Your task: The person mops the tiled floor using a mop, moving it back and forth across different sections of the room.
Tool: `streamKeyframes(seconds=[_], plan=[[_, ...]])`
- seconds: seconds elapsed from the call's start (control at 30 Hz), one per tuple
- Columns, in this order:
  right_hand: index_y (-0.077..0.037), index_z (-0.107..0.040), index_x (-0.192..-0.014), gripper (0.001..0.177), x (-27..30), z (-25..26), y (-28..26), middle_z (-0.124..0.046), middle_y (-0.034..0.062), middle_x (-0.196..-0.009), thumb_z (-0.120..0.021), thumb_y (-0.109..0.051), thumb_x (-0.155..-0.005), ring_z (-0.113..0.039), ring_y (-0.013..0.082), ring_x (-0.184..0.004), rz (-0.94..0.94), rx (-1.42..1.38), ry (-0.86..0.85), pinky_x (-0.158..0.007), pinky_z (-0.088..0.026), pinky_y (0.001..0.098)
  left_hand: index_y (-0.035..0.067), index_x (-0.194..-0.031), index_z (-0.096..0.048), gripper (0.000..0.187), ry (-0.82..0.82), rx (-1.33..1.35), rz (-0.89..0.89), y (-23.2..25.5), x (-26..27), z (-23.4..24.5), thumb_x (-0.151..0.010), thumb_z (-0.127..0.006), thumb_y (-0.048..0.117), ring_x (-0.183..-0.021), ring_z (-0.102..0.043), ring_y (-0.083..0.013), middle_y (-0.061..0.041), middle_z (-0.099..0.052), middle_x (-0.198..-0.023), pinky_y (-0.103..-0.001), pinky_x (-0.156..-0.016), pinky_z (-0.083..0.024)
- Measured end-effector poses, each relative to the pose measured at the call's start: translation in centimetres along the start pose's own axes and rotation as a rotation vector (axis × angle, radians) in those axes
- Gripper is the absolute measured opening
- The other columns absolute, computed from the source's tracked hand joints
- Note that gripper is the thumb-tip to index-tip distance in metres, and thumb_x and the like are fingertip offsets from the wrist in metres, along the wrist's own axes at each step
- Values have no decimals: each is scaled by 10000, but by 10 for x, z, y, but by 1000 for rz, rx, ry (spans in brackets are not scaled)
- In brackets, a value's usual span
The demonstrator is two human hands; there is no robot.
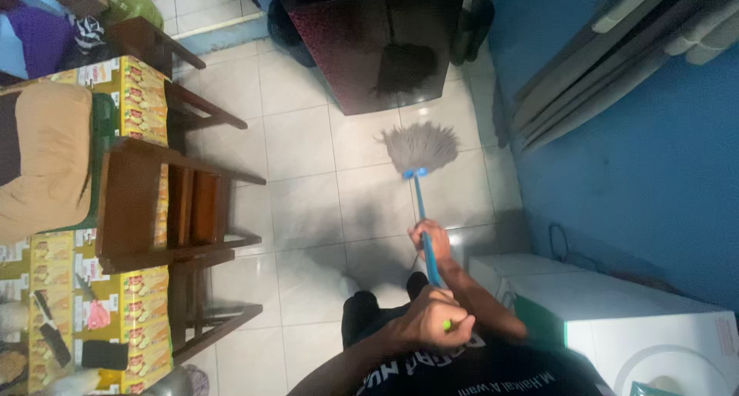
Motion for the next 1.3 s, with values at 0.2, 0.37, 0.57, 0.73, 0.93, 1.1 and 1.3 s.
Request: streamKeyframes(seconds=[0.2, 0.37, 0.57, 0.73, 0.93, 1.1, 1.3], plan=[[-56, -520, -708, 276, 25, -23, -19, -553, 156, -726, -601, -281, -845, -576, 425, -805, 219, -11, -69, -721, -468, 525, 58, -596, -490, 358, 76, -59, -47, 35, 6, 33, -903, -669, 101, -475, -506, -251, -90, -492, -541, -362, -548, -413], [-44, -558, -843, 342, 15, -36, -20, -585, 194, -824, -568, -379, -913, -594, 430, -848, 150, -173, -102, -791, -491, 513, 79, -592, -482, 390, 13, -88, -111, 24, 27, 30, -937, -659, 121, -486, -504, -258, -81, -469, -529, -374, -592, -425], [-65, -650, -811, 245, 12, -60, -50, -689, 245, -1093, -720, -289, -883, -621, 452, -1173, 166, -8, 43, -954, -497, 491, 73, -557, -453, 478, 62, -20, 45, -16, 83, 46, -993, -641, 129, -443, -457, -232, -71, -466, -517, -360, -578, -394], [-84, -631, -770, 292, 42, -95, -48, -721, 128, -994, -703, -335, -902, -670, 366, -996, -83, 120, -40, -883, -542, 472, 82, -561, -471, 465, 145, -29, 58, 22, 97, 78, -984, -652, 149, -416, -466, -199, -55, -439, -478, -351, -666, -480], [-93, -665, -783, 175, 75, -119, -74, -716, 108, -951, -617, -226, -886, -667, 362, -998, -39, 66, -23, -864, -539, 477, 101, -554, -495, 415, 54, -20, -4, 45, 118, 99, -931, -664, 138, -408, -452, -185, -38, -471, -484, -355, -529, -379], [-88, -688, -950, 232, 71, -121, -80, -690, 185, -1153, -608, -301, -998, -630, 406, -1118, -26, 111, 46, -951, -504, 485, 104, -544, -485, 426, 0, -103, -154, 32, 154, 81, -932, -654, 149, -436, -434, -169, -26, -468, -487, -341, -558, -390], [-69, -641, -870, 282, 53, -140, -99, -716, 204, -1045, -718, -340, -894, -654, 433, -1145, 99, 59, 69, -942, -529, 473, 110, -515, -481, 480, 68, 159, 67, -36, 187, 80, -972, -624, 150, -368, -458, -171, -26, -530, -474, -343, -474, -342]])
Point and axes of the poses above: each hand's wrist, its own x-axis away from the middle knuckle, its own z-axis out of the back of the hand, y = z × x, the point moved 10 cm from there along -x, towards the middle knuckle
